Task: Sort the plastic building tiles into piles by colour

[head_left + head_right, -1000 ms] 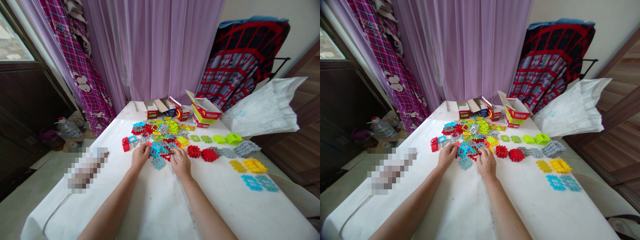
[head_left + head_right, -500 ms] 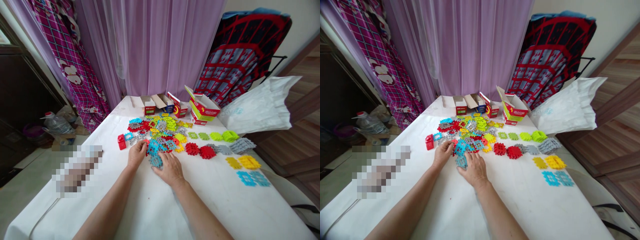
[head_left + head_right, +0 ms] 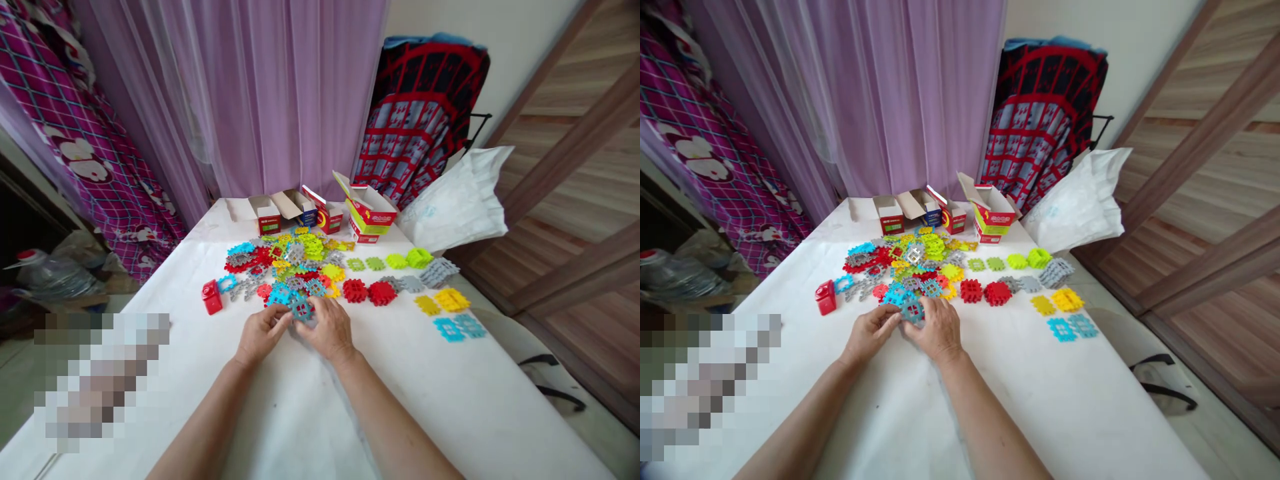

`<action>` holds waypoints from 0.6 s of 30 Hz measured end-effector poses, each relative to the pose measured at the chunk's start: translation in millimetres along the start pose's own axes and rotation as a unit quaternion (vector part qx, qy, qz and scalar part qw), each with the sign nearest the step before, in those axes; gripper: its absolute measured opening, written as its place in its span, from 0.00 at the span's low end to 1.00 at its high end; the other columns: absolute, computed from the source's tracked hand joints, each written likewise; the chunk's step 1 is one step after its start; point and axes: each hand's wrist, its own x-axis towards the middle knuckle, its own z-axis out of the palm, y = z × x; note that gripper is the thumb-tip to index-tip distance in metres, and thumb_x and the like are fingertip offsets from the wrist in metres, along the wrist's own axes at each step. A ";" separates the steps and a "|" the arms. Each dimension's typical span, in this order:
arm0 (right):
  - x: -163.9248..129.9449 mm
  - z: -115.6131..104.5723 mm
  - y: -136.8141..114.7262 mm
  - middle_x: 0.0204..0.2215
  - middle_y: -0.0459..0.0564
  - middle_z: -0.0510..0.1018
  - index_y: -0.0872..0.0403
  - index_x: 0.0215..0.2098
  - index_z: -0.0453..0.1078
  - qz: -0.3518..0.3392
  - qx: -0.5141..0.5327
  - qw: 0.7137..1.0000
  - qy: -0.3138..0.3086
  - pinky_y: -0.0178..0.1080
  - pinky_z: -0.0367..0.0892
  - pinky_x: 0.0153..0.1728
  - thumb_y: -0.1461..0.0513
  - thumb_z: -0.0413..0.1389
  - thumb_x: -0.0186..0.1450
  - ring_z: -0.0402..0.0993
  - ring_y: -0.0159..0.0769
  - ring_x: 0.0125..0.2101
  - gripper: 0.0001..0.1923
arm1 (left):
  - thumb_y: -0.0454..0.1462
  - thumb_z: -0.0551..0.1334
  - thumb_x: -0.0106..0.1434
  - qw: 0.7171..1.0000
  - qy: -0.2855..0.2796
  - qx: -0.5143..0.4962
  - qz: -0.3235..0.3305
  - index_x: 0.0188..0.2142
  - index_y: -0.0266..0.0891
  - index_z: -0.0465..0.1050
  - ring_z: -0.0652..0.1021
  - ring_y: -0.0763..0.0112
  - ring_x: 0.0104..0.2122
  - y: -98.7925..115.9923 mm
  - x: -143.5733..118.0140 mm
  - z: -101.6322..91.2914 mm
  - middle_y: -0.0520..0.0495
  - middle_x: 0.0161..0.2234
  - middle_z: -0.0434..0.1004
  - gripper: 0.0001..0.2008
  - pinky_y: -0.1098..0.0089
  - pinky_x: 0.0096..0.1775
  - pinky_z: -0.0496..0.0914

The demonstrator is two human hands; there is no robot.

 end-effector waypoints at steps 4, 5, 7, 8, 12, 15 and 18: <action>3.2 -4.9 0.3 0.37 0.52 0.76 0.55 0.48 0.69 -0.011 0.016 1.000 -0.012 0.41 0.66 0.42 0.54 0.59 0.58 0.71 0.41 0.39 0.21 | 0.55 0.61 0.55 0.992 -0.073 -0.082 -0.056 0.29 0.40 0.69 0.67 0.77 0.15 9.5 -3.4 10.0 0.57 0.16 0.67 0.20 0.75 0.19 0.63; 3.6 -6.2 -0.3 0.38 0.52 0.76 0.55 0.50 0.68 -0.013 0.022 0.999 -0.025 0.41 0.66 0.43 0.54 0.59 0.58 0.71 0.41 0.40 0.24 | 0.55 0.60 0.55 0.991 -0.082 -0.088 -0.065 0.27 0.40 0.68 0.67 0.77 0.15 11.4 -3.1 9.6 0.58 0.16 0.66 0.20 0.76 0.19 0.63; 4.0 -8.9 -1.0 0.41 0.53 0.76 0.54 0.55 0.65 -0.016 0.033 0.997 -0.062 0.41 0.66 0.45 0.52 0.60 0.58 0.71 0.42 0.42 0.29 | 0.55 0.59 0.56 0.990 -0.094 -0.077 -0.071 0.25 0.41 0.66 0.67 0.77 0.15 14.8 -1.8 6.0 0.58 0.14 0.65 0.20 0.76 0.20 0.63; 3.9 -10.1 -0.9 0.42 0.53 0.76 0.54 0.56 0.64 -0.018 0.038 0.996 -0.083 0.41 0.66 0.46 0.51 0.60 0.58 0.71 0.42 0.43 0.31 | 0.55 0.58 0.57 0.990 -0.096 -0.070 -0.070 0.24 0.41 0.65 0.67 0.76 0.15 16.0 -0.9 3.6 0.58 0.14 0.65 0.20 0.75 0.21 0.63; 3.2 -13.6 3.0 0.43 0.51 0.75 0.51 0.58 0.62 -0.020 0.049 0.987 -0.151 0.42 0.66 0.47 0.51 0.61 0.57 0.70 0.42 0.45 0.33 | 0.55 0.54 0.60 0.993 -0.095 -0.047 -0.058 0.21 0.42 0.63 0.69 0.74 0.17 17.2 2.3 -3.9 0.55 0.13 0.68 0.21 0.73 0.26 0.66; 4.3 -15.7 7.3 0.41 0.48 0.76 0.48 0.55 0.65 -0.022 0.059 0.982 -0.177 0.39 0.66 0.45 0.57 0.61 0.57 0.70 0.38 0.44 0.27 | 0.54 0.53 0.60 0.992 -0.107 -0.043 -0.052 0.20 0.43 0.63 0.69 0.73 0.17 16.4 3.6 -5.0 0.54 0.13 0.68 0.22 0.72 0.26 0.66; 6.1 -19.6 9.3 0.38 0.46 0.76 0.49 0.49 0.67 -0.019 0.075 0.978 -0.191 0.37 0.66 0.42 0.60 0.61 0.57 0.71 0.36 0.41 0.22 | 0.54 0.54 0.60 0.990 -0.122 -0.045 -0.047 0.20 0.42 0.65 0.69 0.73 0.17 16.4 4.0 -4.0 0.54 0.12 0.67 0.22 0.73 0.26 0.66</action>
